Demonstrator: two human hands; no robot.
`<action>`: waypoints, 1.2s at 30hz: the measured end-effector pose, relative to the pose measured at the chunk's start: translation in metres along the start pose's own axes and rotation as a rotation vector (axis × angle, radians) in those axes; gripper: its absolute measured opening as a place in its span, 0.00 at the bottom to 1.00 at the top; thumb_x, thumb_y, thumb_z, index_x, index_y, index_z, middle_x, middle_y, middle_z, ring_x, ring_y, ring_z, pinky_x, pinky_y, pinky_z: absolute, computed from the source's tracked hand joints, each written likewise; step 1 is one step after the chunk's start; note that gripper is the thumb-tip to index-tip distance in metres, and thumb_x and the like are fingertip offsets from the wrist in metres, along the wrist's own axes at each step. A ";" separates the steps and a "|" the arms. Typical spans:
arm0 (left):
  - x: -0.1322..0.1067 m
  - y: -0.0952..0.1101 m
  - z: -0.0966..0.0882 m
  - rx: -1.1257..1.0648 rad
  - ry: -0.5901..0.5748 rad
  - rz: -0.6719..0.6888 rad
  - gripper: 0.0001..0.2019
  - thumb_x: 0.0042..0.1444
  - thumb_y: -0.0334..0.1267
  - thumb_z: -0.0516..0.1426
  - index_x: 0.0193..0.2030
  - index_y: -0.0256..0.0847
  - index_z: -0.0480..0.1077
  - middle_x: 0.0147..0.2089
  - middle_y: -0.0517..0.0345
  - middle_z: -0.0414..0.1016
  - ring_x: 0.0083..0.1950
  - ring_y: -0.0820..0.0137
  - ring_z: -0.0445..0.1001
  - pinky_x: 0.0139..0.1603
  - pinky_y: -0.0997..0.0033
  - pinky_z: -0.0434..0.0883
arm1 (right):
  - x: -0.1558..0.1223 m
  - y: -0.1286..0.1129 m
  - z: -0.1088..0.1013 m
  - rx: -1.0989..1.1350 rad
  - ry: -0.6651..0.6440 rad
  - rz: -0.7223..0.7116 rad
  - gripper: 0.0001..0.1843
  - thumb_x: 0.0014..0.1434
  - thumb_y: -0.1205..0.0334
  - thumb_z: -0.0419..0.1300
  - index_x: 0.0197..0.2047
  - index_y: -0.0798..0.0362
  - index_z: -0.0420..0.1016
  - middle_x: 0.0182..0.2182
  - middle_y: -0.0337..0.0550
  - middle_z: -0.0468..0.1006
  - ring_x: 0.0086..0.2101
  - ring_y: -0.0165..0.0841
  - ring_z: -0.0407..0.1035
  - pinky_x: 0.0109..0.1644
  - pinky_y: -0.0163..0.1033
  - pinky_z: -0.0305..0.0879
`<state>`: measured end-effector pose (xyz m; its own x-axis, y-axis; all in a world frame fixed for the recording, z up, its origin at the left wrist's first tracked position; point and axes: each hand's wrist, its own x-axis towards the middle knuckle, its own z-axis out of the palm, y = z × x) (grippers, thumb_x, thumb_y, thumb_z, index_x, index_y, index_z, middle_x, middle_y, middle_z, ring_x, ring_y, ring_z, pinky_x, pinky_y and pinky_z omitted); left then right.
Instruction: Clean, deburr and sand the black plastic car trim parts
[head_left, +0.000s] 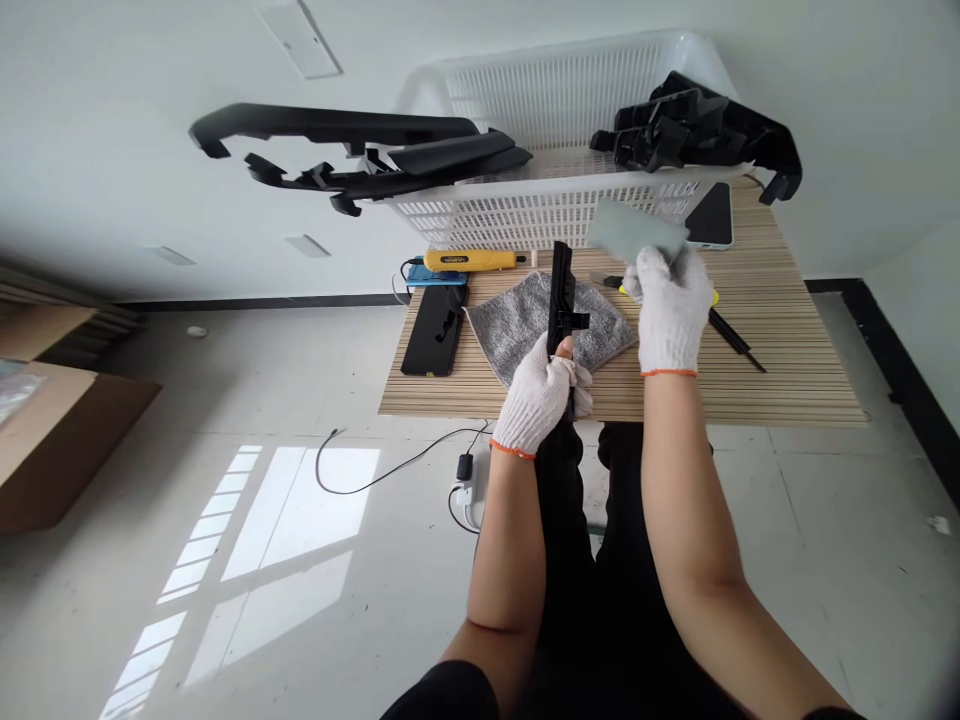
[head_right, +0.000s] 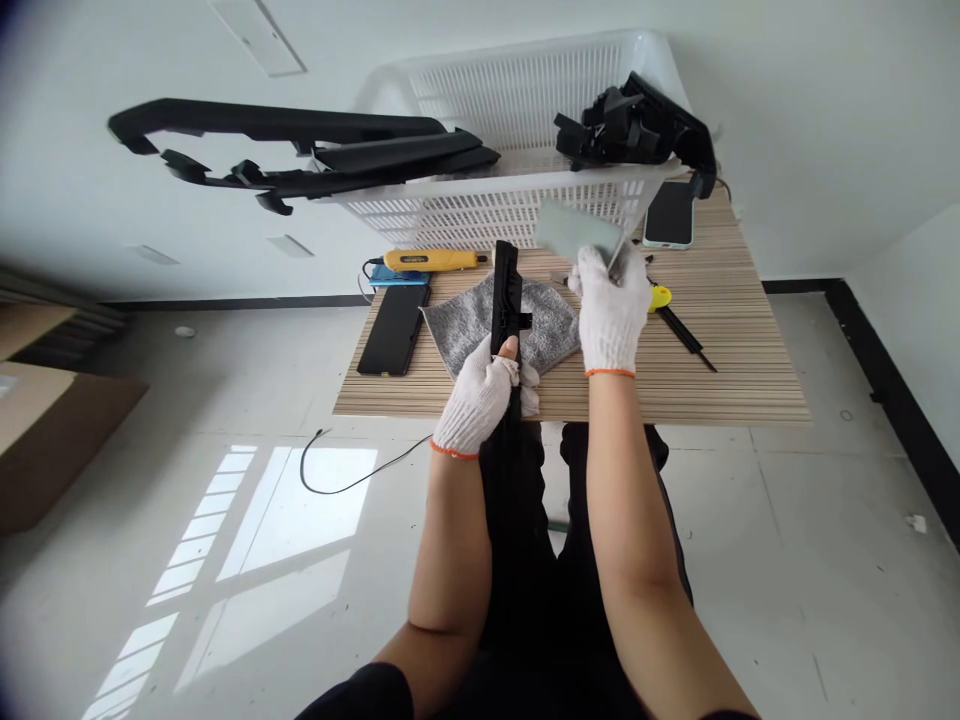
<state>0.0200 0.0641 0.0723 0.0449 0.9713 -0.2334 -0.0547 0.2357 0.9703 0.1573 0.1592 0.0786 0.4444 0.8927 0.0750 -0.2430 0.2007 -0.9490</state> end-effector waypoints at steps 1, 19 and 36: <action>0.000 0.000 0.000 -0.002 -0.001 -0.002 0.15 0.67 0.53 0.54 0.39 0.44 0.61 0.29 0.62 0.75 0.18 0.75 0.70 0.18 0.76 0.70 | 0.001 -0.001 -0.001 0.040 -0.012 -0.003 0.06 0.59 0.57 0.63 0.39 0.45 0.71 0.35 0.35 0.77 0.33 0.28 0.76 0.40 0.35 0.77; -0.001 0.000 -0.001 0.004 -0.006 0.016 0.16 0.68 0.55 0.52 0.38 0.44 0.60 0.28 0.62 0.75 0.18 0.74 0.71 0.18 0.74 0.72 | -0.014 -0.027 -0.003 0.076 -0.336 0.205 0.14 0.64 0.49 0.56 0.49 0.46 0.69 0.32 0.36 0.78 0.18 0.25 0.64 0.17 0.29 0.49; 0.000 -0.001 0.000 0.002 0.003 0.021 0.16 0.68 0.54 0.53 0.40 0.44 0.61 0.29 0.61 0.75 0.18 0.75 0.70 0.18 0.75 0.72 | -0.009 0.002 0.005 0.033 -0.140 -0.007 0.12 0.56 0.57 0.66 0.42 0.43 0.69 0.37 0.34 0.75 0.29 0.27 0.71 0.28 0.34 0.70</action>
<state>0.0196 0.0639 0.0710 0.0408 0.9762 -0.2131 -0.0540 0.2151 0.9751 0.1487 0.1541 0.0773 0.3223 0.9382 0.1258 -0.2691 0.2182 -0.9381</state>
